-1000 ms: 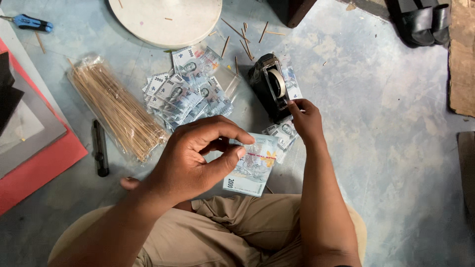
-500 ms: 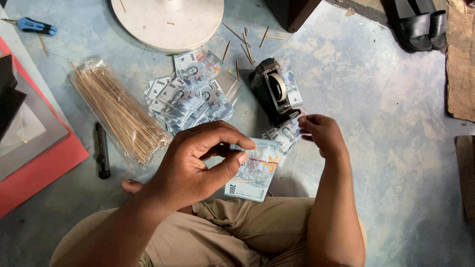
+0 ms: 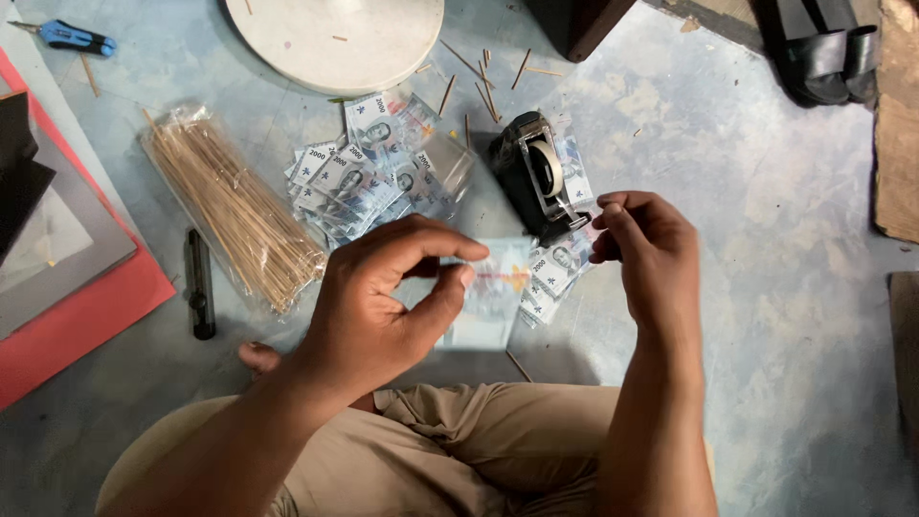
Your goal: The person puts banknotes into individual plastic sleeves and seals them.
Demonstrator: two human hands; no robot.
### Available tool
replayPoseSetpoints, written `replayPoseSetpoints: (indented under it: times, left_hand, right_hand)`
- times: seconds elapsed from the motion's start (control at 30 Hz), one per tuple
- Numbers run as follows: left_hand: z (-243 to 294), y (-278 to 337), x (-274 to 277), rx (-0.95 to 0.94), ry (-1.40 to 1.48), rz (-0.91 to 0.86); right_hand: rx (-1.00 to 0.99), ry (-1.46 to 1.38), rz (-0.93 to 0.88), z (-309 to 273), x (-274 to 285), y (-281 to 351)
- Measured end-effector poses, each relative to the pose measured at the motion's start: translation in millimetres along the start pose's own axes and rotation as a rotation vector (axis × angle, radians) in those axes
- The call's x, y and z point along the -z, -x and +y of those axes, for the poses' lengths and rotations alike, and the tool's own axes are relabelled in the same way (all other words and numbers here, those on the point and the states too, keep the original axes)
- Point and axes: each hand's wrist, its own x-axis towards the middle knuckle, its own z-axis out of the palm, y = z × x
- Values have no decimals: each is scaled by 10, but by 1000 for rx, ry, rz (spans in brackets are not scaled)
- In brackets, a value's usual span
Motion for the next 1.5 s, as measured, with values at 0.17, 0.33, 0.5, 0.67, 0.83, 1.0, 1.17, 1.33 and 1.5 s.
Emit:
replayPoseSetpoints:
  times: [0.17, 0.33, 0.5, 0.67, 0.83, 1.0, 1.17, 1.33, 1.5]
  left_hand:
    - [-19, -18, -70, 28, -56, 72]
    - [-17, 10, -149, 22, -105, 134]
    - [-11, 18, -194, -5, -119, 148]
    - [5, 20, -219, -103, -143, 155]
    - [-5, 45, -224, -144, -131, 133]
    - [-10, 44, -227, -138, -134, 105]
    - [-18, 54, -219, 93, -61, 131]
    - [-57, 63, -248, 151, -46, 108]
    - [-105, 65, -245, 194, 29, 81]
  right_hand:
    - [250, -261, -173, -268, -242, 667]
    - [253, -266, -242, -380, -462, 902]
    - [298, -263, -185, -442, -476, 991]
    - [236, -337, -191, -439, -545, 1009]
    - [163, -253, -95, -419, -637, 974]
    - [1, -191, -124, -476, -620, 916]
    - [166, 126, -195, -344, -390, 783]
    - [338, 51, -295, -305, -373, 717]
    - [274, 53, -314, -327, -466, 751]
